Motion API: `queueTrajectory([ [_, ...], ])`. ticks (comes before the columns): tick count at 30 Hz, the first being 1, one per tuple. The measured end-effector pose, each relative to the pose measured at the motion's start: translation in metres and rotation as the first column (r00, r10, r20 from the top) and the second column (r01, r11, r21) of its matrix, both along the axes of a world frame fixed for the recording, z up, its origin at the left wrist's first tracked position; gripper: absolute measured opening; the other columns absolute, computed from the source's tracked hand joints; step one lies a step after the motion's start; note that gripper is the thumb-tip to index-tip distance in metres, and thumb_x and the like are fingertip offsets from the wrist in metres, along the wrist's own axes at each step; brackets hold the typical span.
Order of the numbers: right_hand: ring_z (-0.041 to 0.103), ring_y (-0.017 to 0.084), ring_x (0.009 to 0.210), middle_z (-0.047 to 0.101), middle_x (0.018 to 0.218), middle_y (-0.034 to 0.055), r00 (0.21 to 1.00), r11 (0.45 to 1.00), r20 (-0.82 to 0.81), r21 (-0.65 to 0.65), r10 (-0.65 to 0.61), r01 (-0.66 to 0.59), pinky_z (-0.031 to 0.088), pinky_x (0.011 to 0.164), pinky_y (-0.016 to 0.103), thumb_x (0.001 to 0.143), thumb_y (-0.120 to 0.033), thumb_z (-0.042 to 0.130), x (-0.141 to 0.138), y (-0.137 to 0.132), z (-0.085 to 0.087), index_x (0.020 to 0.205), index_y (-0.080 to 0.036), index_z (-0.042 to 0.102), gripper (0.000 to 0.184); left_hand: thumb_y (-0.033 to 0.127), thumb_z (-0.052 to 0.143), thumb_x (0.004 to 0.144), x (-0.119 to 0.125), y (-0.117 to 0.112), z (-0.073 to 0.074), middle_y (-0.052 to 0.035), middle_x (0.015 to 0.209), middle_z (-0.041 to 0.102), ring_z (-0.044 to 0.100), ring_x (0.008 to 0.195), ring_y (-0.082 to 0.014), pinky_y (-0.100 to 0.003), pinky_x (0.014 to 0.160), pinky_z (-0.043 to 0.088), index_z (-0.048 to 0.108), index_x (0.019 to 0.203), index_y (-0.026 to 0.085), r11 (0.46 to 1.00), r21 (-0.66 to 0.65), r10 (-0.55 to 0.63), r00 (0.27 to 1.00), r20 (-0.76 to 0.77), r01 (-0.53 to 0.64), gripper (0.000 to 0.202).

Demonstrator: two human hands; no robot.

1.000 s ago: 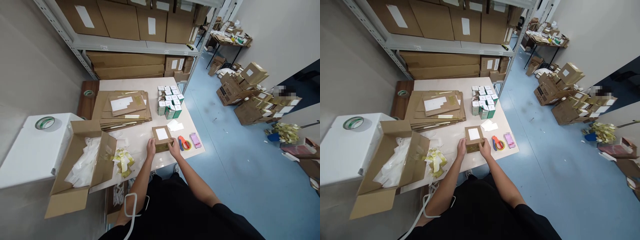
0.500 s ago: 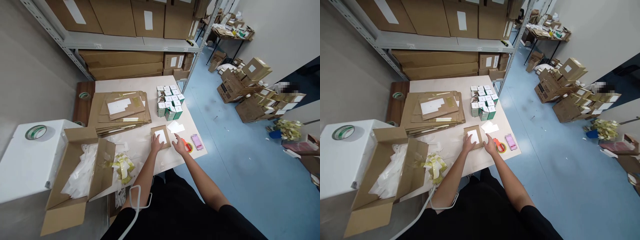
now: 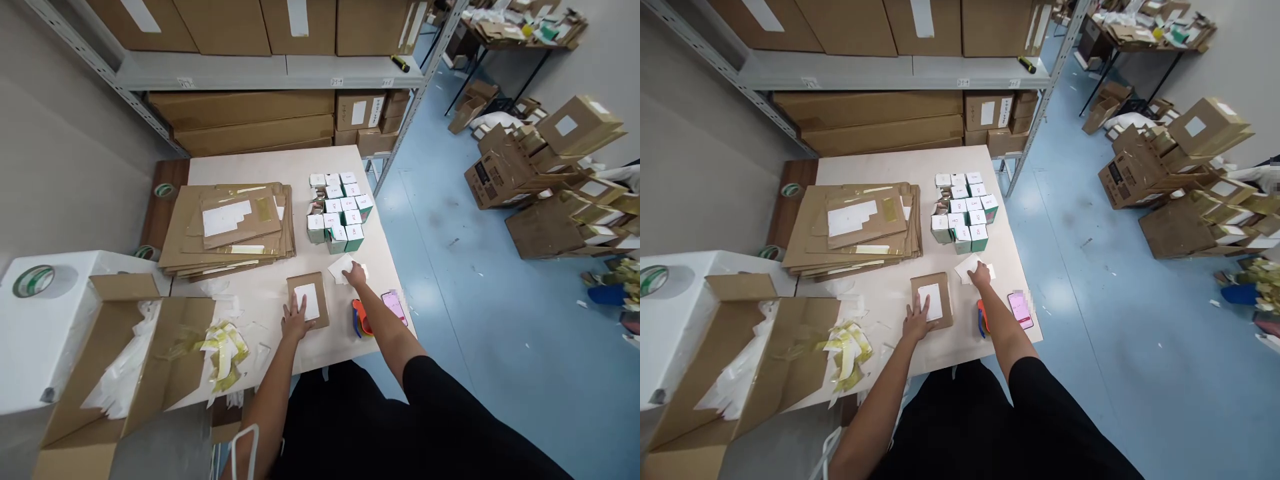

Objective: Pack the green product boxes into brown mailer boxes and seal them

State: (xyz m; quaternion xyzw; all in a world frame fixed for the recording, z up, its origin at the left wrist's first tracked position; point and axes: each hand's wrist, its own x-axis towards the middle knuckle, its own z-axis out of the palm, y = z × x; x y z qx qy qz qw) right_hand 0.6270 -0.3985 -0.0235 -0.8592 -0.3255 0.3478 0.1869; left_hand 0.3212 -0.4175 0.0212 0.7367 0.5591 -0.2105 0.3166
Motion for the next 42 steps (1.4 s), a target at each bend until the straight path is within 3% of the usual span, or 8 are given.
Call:
queueTrajectory([
  [7, 0.050, 0.035, 0.129, 0.061, 0.135, 0.0230, 0.976, 0.996, 0.216, -0.087, 0.038, -0.019, 0.041, 0.105, 0.048, 0.088, -0.033, 0.073, 0.019, 0.037, -0.039, 0.127, -0.015, 0.063, 0.044, 0.060, 0.071, 0.087, -0.004, 0.001, -0.002, 0.0036, 0.177, -0.017, 0.004, 0.162, -0.0479, -0.063, 0.120, 0.035, 0.005, 0.169, 0.046, 0.999, -0.039, 0.011, 0.999, -0.040, -0.012, 0.107],
  [12, 0.051, 0.037, 0.125, 0.063, 0.130, 0.0243, 0.974, 0.993, 0.225, -0.120, 0.006, 0.022, 0.040, 0.101, 0.047, 0.083, -0.038, 0.078, 0.026, 0.047, -0.047, 0.119, -0.014, 0.063, 0.046, 0.061, 0.071, 0.088, -0.005, 0.000, -0.001, 0.0039, 0.177, -0.020, 0.001, 0.162, -0.0481, -0.063, 0.121, 0.033, 0.003, 0.169, 0.047, 0.999, -0.049, 0.000, 0.998, -0.070, -0.004, 0.107],
  [19, 0.066, 0.027, 0.098, 0.073, 0.106, 0.0112, 0.997, 0.994, 0.074, -0.110, 0.015, -0.006, 0.041, 0.090, 0.037, 0.088, -0.014, 0.062, 0.025, 0.036, -0.022, 0.122, -0.020, 0.059, 0.034, 0.056, 0.070, 0.090, 0.000, 0.002, 0.004, 0.0049, 0.177, -0.021, 0.004, 0.162, -0.0482, -0.062, 0.120, 0.036, 0.000, 0.168, 0.048, 0.999, -0.045, 0.005, 0.995, -0.095, -0.009, 0.105],
  [23, 0.066, 0.025, 0.087, 0.073, 0.098, 0.0076, 0.993, 0.993, 0.054, -0.043, -0.107, 0.109, 0.044, 0.077, 0.033, 0.094, -0.021, 0.055, 0.027, 0.002, -0.011, 0.119, -0.022, 0.061, 0.025, 0.056, 0.072, 0.087, 0.003, 0.004, 0.007, 0.0043, 0.177, -0.021, 0.005, 0.161, -0.0490, -0.063, 0.119, 0.037, 0.001, 0.169, 0.047, 0.998, -0.057, 0.023, 0.997, -0.076, -0.028, 0.108],
  [27, 0.065, 0.023, 0.079, 0.073, 0.086, 0.0080, 0.986, 0.990, 0.087, 0.001, -0.139, 0.140, 0.044, 0.070, 0.030, 0.095, -0.027, 0.056, 0.035, -0.033, -0.008, 0.100, -0.022, 0.069, 0.015, 0.055, 0.072, 0.087, 0.004, 0.004, 0.007, 0.0032, 0.177, -0.021, 0.008, 0.161, -0.0495, -0.064, 0.119, 0.037, 0.005, 0.169, 0.047, 0.998, -0.040, 0.036, 0.998, -0.044, -0.037, 0.106],
  [31, 0.067, 0.023, 0.077, 0.073, 0.080, 0.0099, 0.984, 0.988, 0.088, 0.043, -0.153, 0.149, 0.044, 0.067, 0.030, 0.096, -0.030, 0.056, 0.040, -0.052, -0.004, 0.085, -0.021, 0.073, 0.022, 0.055, 0.072, 0.085, 0.005, 0.003, 0.007, 0.0011, 0.178, -0.017, 0.011, 0.160, -0.0500, -0.064, 0.117, 0.040, 0.006, 0.170, 0.045, 0.998, -0.032, 0.056, 0.998, -0.022, -0.056, 0.107],
  [36, 0.062, 0.020, 0.066, 0.066, 0.066, 0.0070, 0.979, 0.979, 0.061, 0.070, -0.194, 0.190, 0.041, 0.061, 0.029, 0.093, -0.035, 0.058, 0.038, -0.061, 0.012, 0.066, -0.022, 0.064, 0.030, 0.054, 0.074, 0.083, 0.007, 0.006, 0.009, -0.0030, 0.177, -0.020, 0.011, 0.161, -0.0501, -0.063, 0.119, 0.037, 0.005, 0.170, 0.042, 0.998, -0.038, 0.051, 0.999, -0.018, -0.051, 0.112],
  [42, 0.054, 0.019, 0.060, 0.059, 0.063, 0.0008, 0.975, 0.957, -0.003, 0.193, -0.222, 0.218, 0.039, 0.057, 0.028, 0.090, -0.050, 0.060, 0.027, -0.071, 0.036, 0.064, -0.025, 0.050, 0.037, 0.058, 0.074, 0.079, 0.007, 0.010, 0.008, -0.0102, 0.177, -0.018, 0.013, 0.160, -0.0500, -0.062, 0.119, 0.036, 0.004, 0.171, 0.035, 0.998, -0.046, 0.040, 0.999, 0.000, -0.040, 0.117],
])
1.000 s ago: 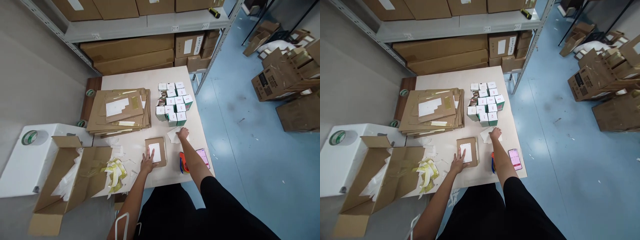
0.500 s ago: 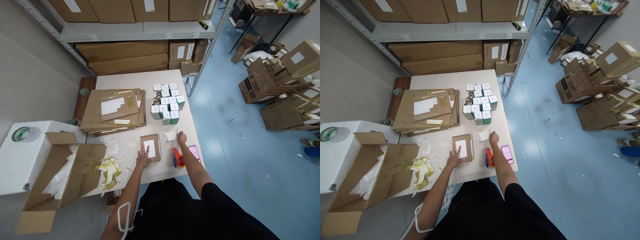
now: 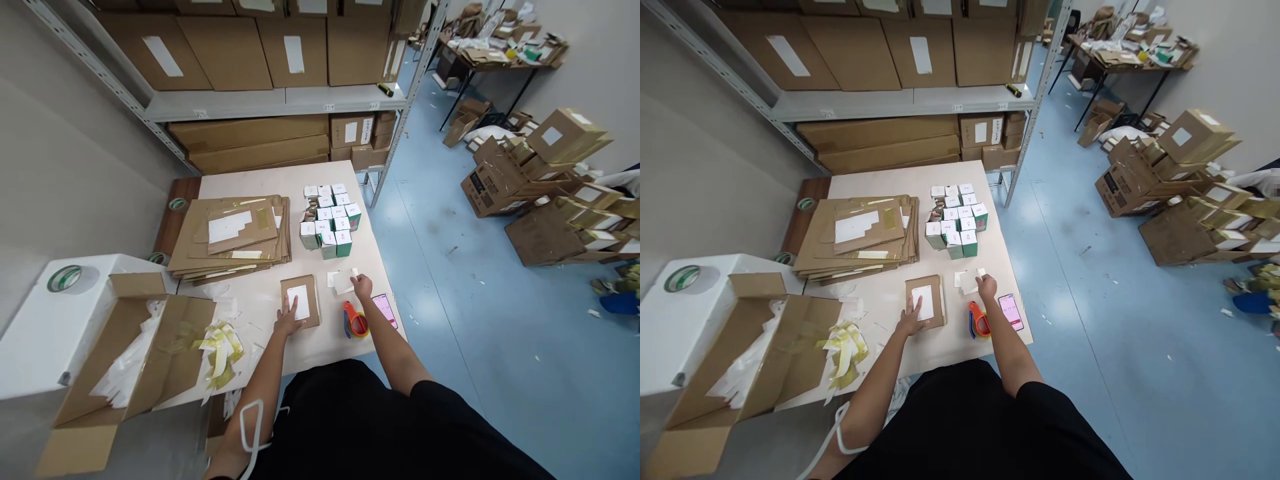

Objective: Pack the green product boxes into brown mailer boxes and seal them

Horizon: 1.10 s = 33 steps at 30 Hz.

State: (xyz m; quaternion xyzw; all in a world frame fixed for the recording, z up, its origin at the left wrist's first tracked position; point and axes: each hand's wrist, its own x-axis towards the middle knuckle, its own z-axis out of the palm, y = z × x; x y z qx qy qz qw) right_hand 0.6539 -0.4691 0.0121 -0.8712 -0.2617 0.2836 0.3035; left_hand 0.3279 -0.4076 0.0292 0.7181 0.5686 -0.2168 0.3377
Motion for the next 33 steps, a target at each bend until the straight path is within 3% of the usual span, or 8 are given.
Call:
queueTrajectory([
  [6, 0.046, 0.017, 0.059, 0.052, 0.062, -0.0030, 0.994, 0.973, -0.104, 0.225, -0.020, 0.043, 0.038, 0.055, 0.028, 0.084, -0.068, 0.061, -0.009, -0.008, 0.021, 0.065, -0.027, 0.044, 0.049, 0.052, 0.079, 0.077, 0.017, 0.001, 0.010, -0.0100, 0.179, -0.001, 0.011, 0.161, -0.0492, -0.065, 0.119, 0.035, 0.027, 0.167, 0.034, 0.994, 0.093, 0.059, 0.998, -0.012, -0.058, 0.105],
  [10, 0.045, 0.016, 0.060, 0.050, 0.062, -0.0036, 0.983, 0.958, -0.182, 0.280, -0.015, 0.066, 0.040, 0.055, 0.028, 0.081, -0.070, 0.063, -0.012, -0.010, 0.030, 0.066, -0.027, 0.044, 0.049, 0.041, 0.072, 0.088, 0.068, 0.017, 0.024, -0.0149, 0.172, 0.032, 0.026, 0.160, -0.0390, -0.055, 0.125, 0.030, 0.052, 0.154, 0.026, 0.955, 0.266, 0.047, 0.950, 0.307, -0.134, 0.070],
  [13, 0.050, 0.016, 0.062, 0.053, 0.064, -0.0026, 0.973, 0.943, -0.231, 0.327, 0.018, 0.060, 0.044, 0.058, 0.028, 0.080, -0.072, 0.063, -0.013, -0.012, 0.034, 0.068, -0.026, 0.047, 0.050, 0.039, 0.074, 0.089, 0.115, 0.033, 0.028, -0.0203, 0.155, 0.056, 0.053, 0.144, -0.0325, -0.045, 0.119, 0.041, 0.053, 0.153, 0.018, 0.955, 0.097, 0.183, 0.816, 0.548, -0.279, 0.071],
  [16, 0.055, 0.017, 0.065, 0.057, 0.067, -0.0017, 0.964, 0.929, -0.260, 0.367, 0.056, 0.045, 0.050, 0.063, 0.029, 0.078, -0.075, 0.063, -0.011, -0.014, 0.033, 0.070, -0.025, 0.049, 0.053, 0.043, 0.082, 0.081, 0.147, 0.043, 0.023, -0.0207, 0.135, 0.070, 0.071, 0.119, -0.0292, -0.038, 0.103, 0.052, 0.060, 0.143, 0.014, 0.877, -0.099, 0.433, 0.683, 0.588, -0.470, 0.073],
  [19, 0.057, 0.017, 0.066, 0.058, 0.067, -0.0021, 0.956, 0.925, -0.286, 0.378, 0.071, 0.044, 0.055, 0.067, 0.031, 0.075, -0.078, 0.063, -0.006, -0.018, 0.030, 0.071, -0.025, 0.049, 0.055, 0.043, 0.080, 0.079, 0.159, 0.042, 0.016, -0.0119, 0.108, 0.079, 0.074, 0.097, -0.0241, -0.032, 0.088, 0.054, 0.073, 0.112, 0.015, 0.831, -0.140, 0.497, 0.605, 0.622, -0.539, 0.043],
  [22, 0.062, 0.019, 0.072, 0.064, 0.075, 0.0004, 0.950, 0.938, -0.287, 0.346, 0.124, -0.018, 0.057, 0.071, 0.033, 0.075, -0.073, 0.068, 0.002, -0.025, 0.029, 0.079, -0.023, 0.057, 0.052, 0.042, 0.073, 0.081, 0.157, 0.038, 0.019, -0.0027, 0.083, 0.074, 0.068, 0.079, -0.0195, -0.028, 0.075, 0.050, 0.070, 0.082, 0.020, 0.853, -0.067, 0.418, 0.601, 0.681, -0.517, 0.023],
  [27, 0.069, 0.021, 0.089, 0.071, 0.128, 0.0114, 0.970, 0.969, -0.183, 0.219, 0.160, -0.119, 0.059, 0.081, 0.036, 0.082, -0.051, 0.071, 0.012, -0.035, 0.037, 0.124, -0.022, 0.067, 0.052, 0.041, 0.060, 0.088, 0.141, 0.041, 0.051, 0.0020, 0.060, 0.057, 0.053, 0.063, -0.0166, -0.027, 0.064, 0.039, 0.056, 0.062, 0.023, 0.915, 0.195, 0.129, 0.716, 0.686, -0.352, 0.032],
  [33, 0.065, 0.017, 0.084, 0.059, 0.152, 0.0075, 0.885, 0.852, -0.152, 0.381, 0.440, -0.358, 0.057, 0.089, 0.038, 0.084, -0.028, 0.064, 0.006, -0.017, 0.049, 0.135, -0.030, 0.067, 0.051, 0.039, 0.059, 0.091, 0.111, 0.050, 0.095, -0.0038, 0.084, 0.076, 0.066, 0.080, -0.0216, -0.030, 0.074, 0.044, 0.073, 0.079, 0.023, 0.931, 0.252, -0.004, 0.686, 0.728, -0.263, 0.024],
])
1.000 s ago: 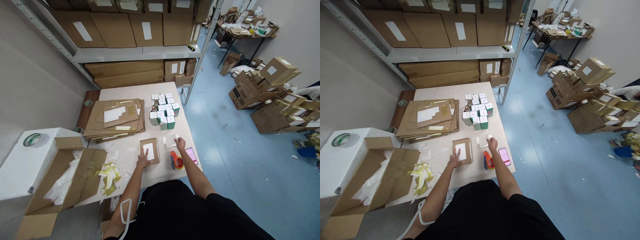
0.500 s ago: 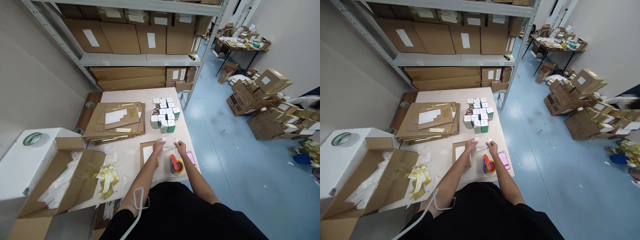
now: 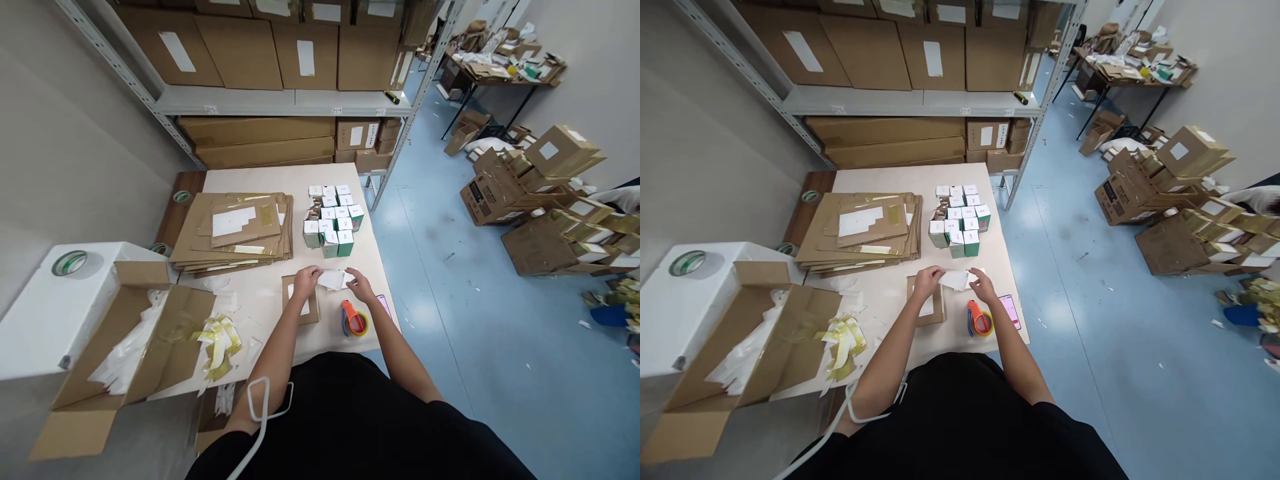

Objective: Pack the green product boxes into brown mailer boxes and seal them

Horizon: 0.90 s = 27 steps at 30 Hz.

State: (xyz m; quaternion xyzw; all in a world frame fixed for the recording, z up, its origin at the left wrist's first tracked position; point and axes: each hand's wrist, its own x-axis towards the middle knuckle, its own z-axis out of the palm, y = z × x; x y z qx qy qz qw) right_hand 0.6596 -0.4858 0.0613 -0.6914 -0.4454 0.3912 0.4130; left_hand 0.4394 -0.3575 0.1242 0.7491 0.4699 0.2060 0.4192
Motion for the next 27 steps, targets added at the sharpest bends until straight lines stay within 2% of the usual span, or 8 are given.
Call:
queueTrajectory([
  [2, 0.065, 0.017, 0.081, 0.067, 0.141, 0.0072, 0.998, 0.998, -0.016, 0.008, 0.068, -0.067, 0.056, 0.086, 0.037, 0.084, -0.028, 0.067, -0.004, 0.012, 0.003, 0.135, -0.031, 0.067, 0.051, 0.037, 0.062, 0.089, -0.011, 0.003, 0.010, -0.0044, 0.092, 0.079, 0.069, 0.087, -0.0229, -0.031, 0.079, 0.047, 0.077, 0.085, 0.024, 1.000, -0.001, -0.015, 0.999, 0.049, 0.015, 0.021],
  [4, 0.065, 0.018, 0.077, 0.077, 0.110, 0.0058, 0.988, 0.989, -0.044, -0.036, 0.145, -0.146, 0.055, 0.078, 0.034, 0.085, -0.034, 0.070, -0.007, 0.022, 0.004, 0.121, -0.027, 0.074, 0.038, 0.037, 0.065, 0.088, -0.022, 0.006, 0.017, -0.0047, 0.094, 0.080, 0.070, 0.089, -0.0233, -0.031, 0.081, 0.048, 0.080, 0.085, 0.024, 1.000, 0.014, -0.014, 0.997, 0.073, 0.013, 0.019],
  [8, 0.064, 0.019, 0.072, 0.072, 0.075, 0.0012, 0.954, 0.960, -0.145, -0.063, 0.263, -0.274, 0.050, 0.067, 0.029, 0.080, -0.047, 0.074, -0.010, 0.033, 0.006, 0.084, -0.023, 0.076, 0.025, 0.039, 0.069, 0.087, -0.038, 0.012, 0.025, -0.0048, 0.094, 0.080, 0.070, 0.088, -0.0224, -0.031, 0.080, 0.049, 0.082, 0.084, 0.025, 0.999, 0.039, -0.008, 0.997, 0.074, 0.005, 0.020],
  [13, 0.067, 0.020, 0.074, 0.076, 0.081, 0.0032, 0.949, 0.961, -0.171, -0.027, 0.266, -0.274, 0.050, 0.067, 0.030, 0.077, -0.048, 0.075, -0.009, 0.041, 0.011, 0.081, -0.022, 0.076, 0.026, 0.048, 0.073, 0.084, -0.051, 0.015, 0.024, -0.0041, 0.087, 0.078, 0.069, 0.081, -0.0218, -0.032, 0.075, 0.051, 0.081, 0.078, 0.025, 0.998, 0.013, 0.056, 0.994, 0.097, -0.058, 0.025],
  [18, 0.070, 0.022, 0.077, 0.077, 0.078, 0.0048, 0.971, 0.976, -0.115, -0.031, 0.210, -0.214, 0.054, 0.073, 0.033, 0.076, -0.043, 0.075, 0.009, 0.039, 0.012, 0.073, -0.022, 0.076, 0.021, 0.049, 0.082, 0.074, -0.080, 0.027, 0.025, -0.0048, 0.080, 0.077, 0.068, 0.080, -0.0224, -0.033, 0.077, 0.053, 0.077, 0.072, 0.021, 0.937, -0.015, 0.342, 0.910, 0.234, -0.349, 0.029],
  [21, 0.072, 0.025, 0.085, 0.080, 0.090, 0.0066, 0.991, 0.996, -0.105, -0.002, 0.087, -0.088, 0.056, 0.081, 0.037, 0.080, -0.042, 0.070, 0.014, 0.034, 0.009, 0.085, -0.023, 0.079, 0.022, 0.049, 0.088, 0.065, -0.092, 0.032, 0.027, -0.0032, 0.075, 0.075, 0.065, 0.073, -0.0199, -0.031, 0.071, 0.053, 0.076, 0.071, 0.020, 0.904, -0.069, 0.424, 0.867, 0.263, -0.421, 0.032],
  [24, 0.071, 0.024, 0.088, 0.079, 0.117, 0.0091, 0.999, 1.000, -0.043, -0.008, 0.010, -0.010, 0.057, 0.088, 0.041, 0.083, -0.036, 0.068, 0.008, 0.031, 0.007, 0.107, -0.025, 0.081, 0.029, 0.046, 0.089, 0.065, -0.087, 0.023, 0.027, -0.0007, 0.066, 0.072, 0.065, 0.066, -0.0175, -0.029, 0.064, 0.053, 0.076, 0.077, 0.018, 0.857, -0.235, 0.512, 0.804, 0.302, -0.458, 0.034],
  [27, 0.069, 0.021, 0.084, 0.068, 0.142, 0.0102, 0.999, 0.999, 0.005, -0.011, -0.044, 0.044, 0.058, 0.090, 0.043, 0.082, -0.032, 0.070, -0.005, 0.024, 0.011, 0.123, -0.027, 0.076, 0.042, 0.036, 0.091, 0.065, -0.073, 0.002, 0.023, -0.0018, 0.066, 0.072, 0.069, 0.063, -0.0168, -0.027, 0.063, 0.055, 0.074, 0.082, 0.015, 0.793, -0.477, 0.551, 0.781, 0.294, -0.380, 0.032],
])
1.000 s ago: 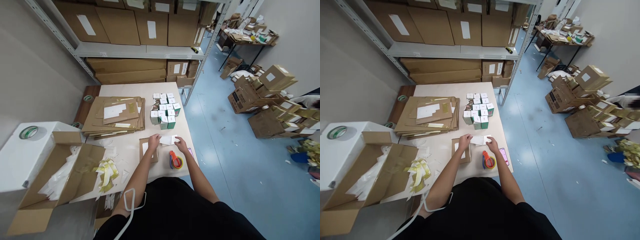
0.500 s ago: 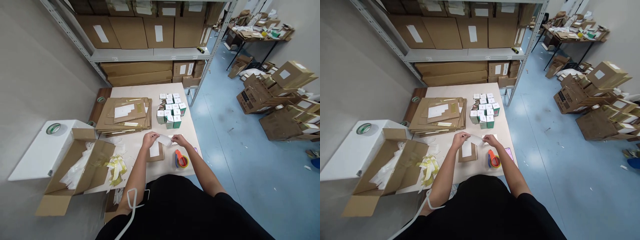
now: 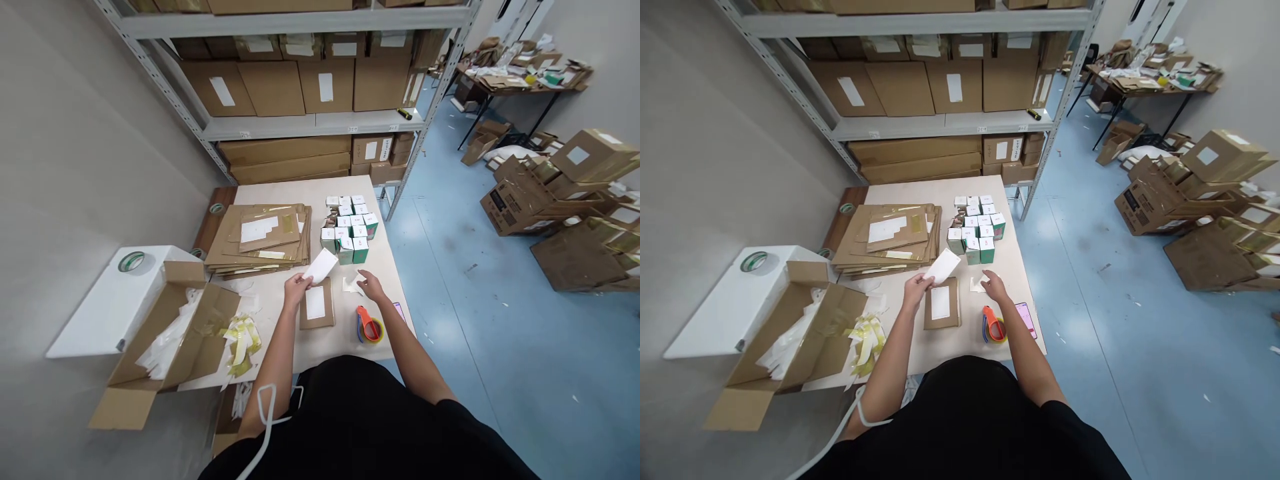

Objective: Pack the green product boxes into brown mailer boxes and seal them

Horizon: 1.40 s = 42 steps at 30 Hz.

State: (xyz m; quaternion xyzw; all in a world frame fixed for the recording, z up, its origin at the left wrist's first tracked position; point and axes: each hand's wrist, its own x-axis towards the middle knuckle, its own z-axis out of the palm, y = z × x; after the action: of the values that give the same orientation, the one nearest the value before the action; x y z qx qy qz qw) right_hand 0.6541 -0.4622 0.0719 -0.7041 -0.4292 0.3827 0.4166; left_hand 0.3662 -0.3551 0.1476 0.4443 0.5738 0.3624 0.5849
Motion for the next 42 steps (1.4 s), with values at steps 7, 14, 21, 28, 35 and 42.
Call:
queueTrajectory([
  [7, 0.071, 0.023, 0.095, 0.078, 0.112, 0.0081, 0.957, 0.997, -0.284, 0.076, 0.054, -0.033, 0.056, 0.089, 0.040, 0.088, -0.048, 0.067, -0.054, -0.025, 0.037, 0.117, -0.025, 0.075, 0.038, 0.030, 0.091, 0.065, 0.026, -0.047, 0.000, -0.0075, 0.090, 0.078, 0.068, 0.055, -0.0112, -0.018, 0.043, 0.040, 0.071, 0.095, 0.015, 0.955, -0.260, -0.087, 0.973, 0.214, 0.142, 0.039],
  [14, 0.073, 0.021, 0.089, 0.079, 0.100, 0.0057, 0.896, 0.994, -0.444, 0.090, -0.014, 0.060, 0.054, 0.079, 0.034, 0.084, -0.048, 0.071, -0.078, -0.031, 0.073, 0.100, -0.024, 0.070, 0.028, 0.047, 0.091, 0.062, 0.045, -0.058, 0.017, -0.0054, 0.088, 0.077, 0.062, 0.052, -0.0084, -0.020, 0.043, 0.033, 0.067, 0.096, 0.016, 0.984, -0.092, -0.130, 0.969, 0.211, 0.152, 0.051],
  [21, 0.073, 0.022, 0.087, 0.080, 0.098, 0.0067, 0.899, 0.992, -0.435, 0.076, -0.055, 0.097, 0.054, 0.079, 0.035, 0.081, -0.048, 0.072, -0.082, -0.029, 0.083, 0.091, -0.024, 0.069, 0.027, 0.056, 0.089, 0.063, 0.045, -0.061, 0.023, -0.0077, 0.093, 0.078, 0.068, 0.060, -0.0124, -0.022, 0.049, 0.038, 0.067, 0.099, 0.017, 0.989, -0.049, -0.125, 0.974, 0.189, 0.137, 0.057],
  [28, 0.073, 0.021, 0.084, 0.080, 0.096, 0.0072, 0.900, 0.994, -0.434, 0.082, -0.031, 0.074, 0.054, 0.080, 0.036, 0.079, -0.047, 0.072, -0.085, -0.028, 0.087, 0.090, -0.023, 0.067, 0.027, 0.055, 0.089, 0.064, 0.041, -0.065, 0.028, -0.0080, 0.096, 0.078, 0.070, 0.062, -0.0130, -0.022, 0.051, 0.040, 0.066, 0.100, 0.017, 0.990, -0.044, -0.121, 0.972, 0.202, 0.133, 0.058],
  [35, 0.073, 0.022, 0.084, 0.080, 0.094, 0.0064, 0.907, 0.993, -0.422, 0.101, -0.015, 0.064, 0.054, 0.078, 0.035, 0.080, -0.048, 0.072, -0.086, -0.026, 0.089, 0.089, -0.024, 0.067, 0.026, 0.056, 0.089, 0.063, 0.041, -0.066, 0.031, -0.0068, 0.092, 0.078, 0.069, 0.061, -0.0131, -0.022, 0.052, 0.040, 0.065, 0.099, 0.017, 0.991, -0.047, -0.110, 0.972, 0.206, 0.123, 0.058],
  [42, 0.073, 0.022, 0.083, 0.080, 0.093, 0.0060, 0.904, 0.991, -0.428, 0.113, -0.013, 0.068, 0.055, 0.077, 0.035, 0.080, -0.048, 0.072, -0.087, -0.027, 0.090, 0.087, -0.024, 0.068, 0.025, 0.057, 0.085, 0.067, 0.040, -0.067, 0.025, -0.0092, 0.097, 0.077, 0.069, 0.065, -0.0147, -0.023, 0.055, 0.043, 0.064, 0.109, 0.017, 0.992, -0.024, -0.120, 0.982, 0.145, 0.125, 0.062],
])
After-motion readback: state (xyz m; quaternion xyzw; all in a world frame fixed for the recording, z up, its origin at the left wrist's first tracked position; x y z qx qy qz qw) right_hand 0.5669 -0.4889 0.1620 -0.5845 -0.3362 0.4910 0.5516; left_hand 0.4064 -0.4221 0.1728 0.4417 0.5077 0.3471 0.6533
